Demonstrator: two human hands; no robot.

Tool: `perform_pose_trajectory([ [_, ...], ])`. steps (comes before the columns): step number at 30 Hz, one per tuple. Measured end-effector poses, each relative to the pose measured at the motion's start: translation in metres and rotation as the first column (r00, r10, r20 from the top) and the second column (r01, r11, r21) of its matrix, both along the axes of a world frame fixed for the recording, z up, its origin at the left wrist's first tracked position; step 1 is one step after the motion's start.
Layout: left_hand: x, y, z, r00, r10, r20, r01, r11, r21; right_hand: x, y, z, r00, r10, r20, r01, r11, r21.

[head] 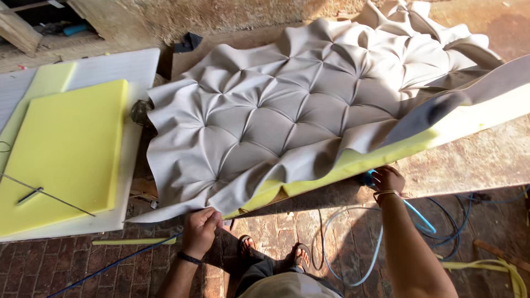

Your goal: The person works on a tufted upholstered panel laid over yellow foam, pulling loose wires and threads through the back of the foam and board, tucking and smoothing the fabric edges, and flipping the panel over to work from the underside. They use a pneumatic staple gun on the back board and press the fabric flat along the edges.

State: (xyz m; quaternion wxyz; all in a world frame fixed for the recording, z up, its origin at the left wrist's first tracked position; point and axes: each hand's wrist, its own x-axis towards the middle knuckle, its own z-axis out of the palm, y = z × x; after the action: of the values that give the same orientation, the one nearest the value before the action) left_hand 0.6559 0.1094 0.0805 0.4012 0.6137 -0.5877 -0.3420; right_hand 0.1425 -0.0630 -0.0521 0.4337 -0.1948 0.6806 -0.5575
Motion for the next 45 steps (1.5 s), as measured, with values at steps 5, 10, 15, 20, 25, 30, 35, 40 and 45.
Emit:
perform_pose_trajectory([
  [5,0.028,0.012,-0.098,0.971,0.171,0.169,-0.202,0.961,0.188,-0.054,0.032,0.007,0.923,-0.108,0.369,0.093,0.994,0.056],
  [10,0.021,0.006,-0.109,0.958,0.186,0.220,-0.267,0.858,0.438,-0.059,0.008,0.025,0.977,-0.052,0.209,0.016,0.985,0.170],
  [15,-0.009,-0.020,-0.020,0.855,-0.360,0.374,-0.023,0.694,0.720,-0.062,-0.019,0.028,0.972,-0.074,0.221,0.010,0.961,0.278],
  [20,-0.080,-0.075,0.047,0.871,-0.356,0.340,0.132,0.835,0.535,-0.067,-0.025,0.013,0.968,-0.135,0.212,0.055,0.937,0.344],
  [25,-0.189,-0.119,0.033,0.874,-0.461,0.155,0.459,0.887,0.053,-0.073,0.015,-0.002,0.987,0.041,0.157,-0.113,0.868,0.483],
  [30,-0.290,-0.135,0.001,0.639,-0.702,0.315,0.729,0.683,0.042,-0.076,0.090,0.010,0.868,0.438,-0.232,-0.204,0.743,0.637],
  [35,-0.367,-0.131,-0.044,0.506,-0.679,0.533,0.677,0.695,0.243,-0.087,0.127,0.007,0.383,0.461,-0.800,-0.203,0.887,0.414],
  [40,-0.405,-0.136,-0.102,0.248,-0.382,0.890,0.567,0.803,0.186,-0.091,0.093,-0.019,0.225,0.863,-0.453,-0.530,0.499,0.686],
  [45,-0.386,-0.152,-0.119,0.182,-0.400,0.898,0.460,0.842,0.282,-0.108,0.070,-0.019,0.187,0.576,-0.796,-0.646,0.683,0.342],
])
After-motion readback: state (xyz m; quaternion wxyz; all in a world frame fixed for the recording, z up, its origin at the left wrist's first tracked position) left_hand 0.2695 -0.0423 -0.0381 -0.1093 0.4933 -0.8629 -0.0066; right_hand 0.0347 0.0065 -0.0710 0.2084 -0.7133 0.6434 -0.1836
